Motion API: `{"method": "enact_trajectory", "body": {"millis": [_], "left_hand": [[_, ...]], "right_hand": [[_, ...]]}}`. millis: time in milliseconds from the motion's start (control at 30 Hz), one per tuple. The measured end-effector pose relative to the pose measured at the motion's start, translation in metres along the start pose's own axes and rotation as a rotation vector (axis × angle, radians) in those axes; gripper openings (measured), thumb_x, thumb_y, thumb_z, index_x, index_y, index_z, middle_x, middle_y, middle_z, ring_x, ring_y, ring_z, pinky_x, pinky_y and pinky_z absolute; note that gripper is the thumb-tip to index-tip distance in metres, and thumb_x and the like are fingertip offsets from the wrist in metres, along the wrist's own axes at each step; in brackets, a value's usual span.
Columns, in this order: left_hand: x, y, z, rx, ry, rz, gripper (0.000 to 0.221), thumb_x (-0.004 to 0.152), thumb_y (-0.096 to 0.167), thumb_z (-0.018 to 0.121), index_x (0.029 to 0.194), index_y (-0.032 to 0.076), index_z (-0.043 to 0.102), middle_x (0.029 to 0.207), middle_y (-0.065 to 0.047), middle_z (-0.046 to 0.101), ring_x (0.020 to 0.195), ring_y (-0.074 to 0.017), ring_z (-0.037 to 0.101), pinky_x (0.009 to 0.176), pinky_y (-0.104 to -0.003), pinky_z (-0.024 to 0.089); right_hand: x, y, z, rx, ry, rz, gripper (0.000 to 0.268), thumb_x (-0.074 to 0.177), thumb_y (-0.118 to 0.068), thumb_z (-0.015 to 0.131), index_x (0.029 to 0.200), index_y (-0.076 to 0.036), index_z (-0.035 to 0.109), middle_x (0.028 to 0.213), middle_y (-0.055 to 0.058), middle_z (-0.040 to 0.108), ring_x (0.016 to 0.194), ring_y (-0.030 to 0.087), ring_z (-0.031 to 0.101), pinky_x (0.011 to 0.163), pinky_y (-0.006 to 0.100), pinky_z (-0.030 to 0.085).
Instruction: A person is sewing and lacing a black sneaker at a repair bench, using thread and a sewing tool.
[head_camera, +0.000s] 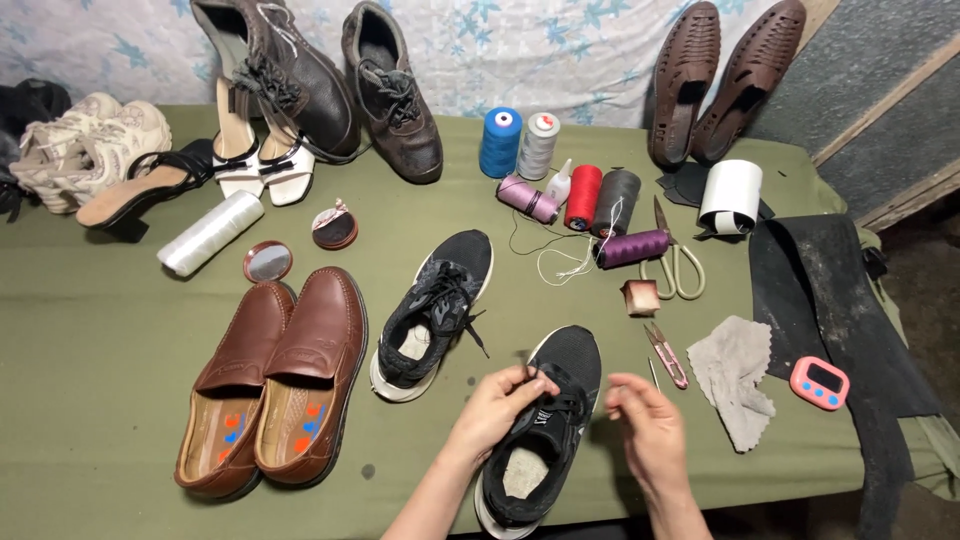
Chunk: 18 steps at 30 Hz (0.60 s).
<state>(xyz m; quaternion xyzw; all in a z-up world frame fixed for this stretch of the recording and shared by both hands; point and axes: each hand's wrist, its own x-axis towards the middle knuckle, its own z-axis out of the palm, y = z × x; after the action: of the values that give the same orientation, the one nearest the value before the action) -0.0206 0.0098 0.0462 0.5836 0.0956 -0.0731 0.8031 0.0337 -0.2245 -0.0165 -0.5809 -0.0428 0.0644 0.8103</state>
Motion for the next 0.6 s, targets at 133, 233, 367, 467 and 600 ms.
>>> {"method": "enact_trajectory", "body": {"millis": [133, 233, 367, 467, 600], "left_hand": [[-0.02, 0.035, -0.003, 0.097, 0.072, 0.084, 0.024, 0.102, 0.02, 0.058, 0.108, 0.006, 0.077, 0.1, -0.01, 0.081, 0.091, -0.0138, 0.073, 0.072, -0.022, 0.055], [-0.029, 0.052, -0.007, 0.182, 0.176, 0.204, 0.032, 0.101, 0.026, 0.055, 0.115, 0.006, 0.077, 0.103, -0.009, 0.083, 0.093, -0.0132, 0.077, 0.074, -0.023, 0.061], [-0.04, 0.067, -0.012, 0.209, 0.247, 0.32, 0.038, 0.102, 0.027, 0.051, 0.115, 0.001, 0.075, 0.104, -0.014, 0.08, 0.092, -0.0167, 0.077, 0.073, -0.024, 0.063], [-0.052, 0.081, -0.013, 0.17, 0.321, 0.346, 0.039, 0.102, 0.028, 0.05, 0.115, 0.0, 0.075, 0.103, -0.014, 0.081, 0.089, -0.0176, 0.077, 0.077, -0.026, 0.061], [-0.064, 0.076, -0.011, 0.439, 0.47, 0.533, 0.025, 0.099, 0.019, 0.06, 0.114, 0.007, 0.075, 0.105, -0.004, 0.076, 0.104, -0.0165, 0.07, 0.096, -0.031, 0.053]], "right_hand": [[0.006, -0.026, -0.005, 0.071, 0.032, -0.135, 0.024, 0.103, 0.002, 0.052, 0.123, 0.005, 0.065, 0.081, 0.012, 0.062, 0.079, 0.019, 0.057, 0.071, 0.029, 0.046], [0.001, -0.032, 0.0, -0.296, 0.071, -0.02, 0.024, 0.1, -0.003, 0.06, 0.12, -0.001, 0.073, 0.085, 0.009, 0.068, 0.077, 0.014, 0.059, 0.07, 0.026, 0.048], [-0.006, -0.029, 0.003, -0.678, -0.041, -0.066, 0.028, 0.098, -0.021, 0.063, 0.119, -0.009, 0.075, 0.105, 0.001, 0.072, 0.087, 0.01, 0.062, 0.081, 0.024, 0.049], [-0.009, -0.018, 0.001, -0.635, -0.118, 0.005, 0.027, 0.094, -0.018, 0.068, 0.115, -0.007, 0.08, 0.095, 0.002, 0.071, 0.075, 0.01, 0.059, 0.067, 0.023, 0.046], [-0.013, -0.025, 0.018, -0.553, -0.222, -0.068, 0.018, 0.092, -0.01, 0.07, 0.099, -0.002, 0.084, 0.088, 0.005, 0.074, 0.085, 0.012, 0.069, 0.077, 0.023, 0.052]]}}
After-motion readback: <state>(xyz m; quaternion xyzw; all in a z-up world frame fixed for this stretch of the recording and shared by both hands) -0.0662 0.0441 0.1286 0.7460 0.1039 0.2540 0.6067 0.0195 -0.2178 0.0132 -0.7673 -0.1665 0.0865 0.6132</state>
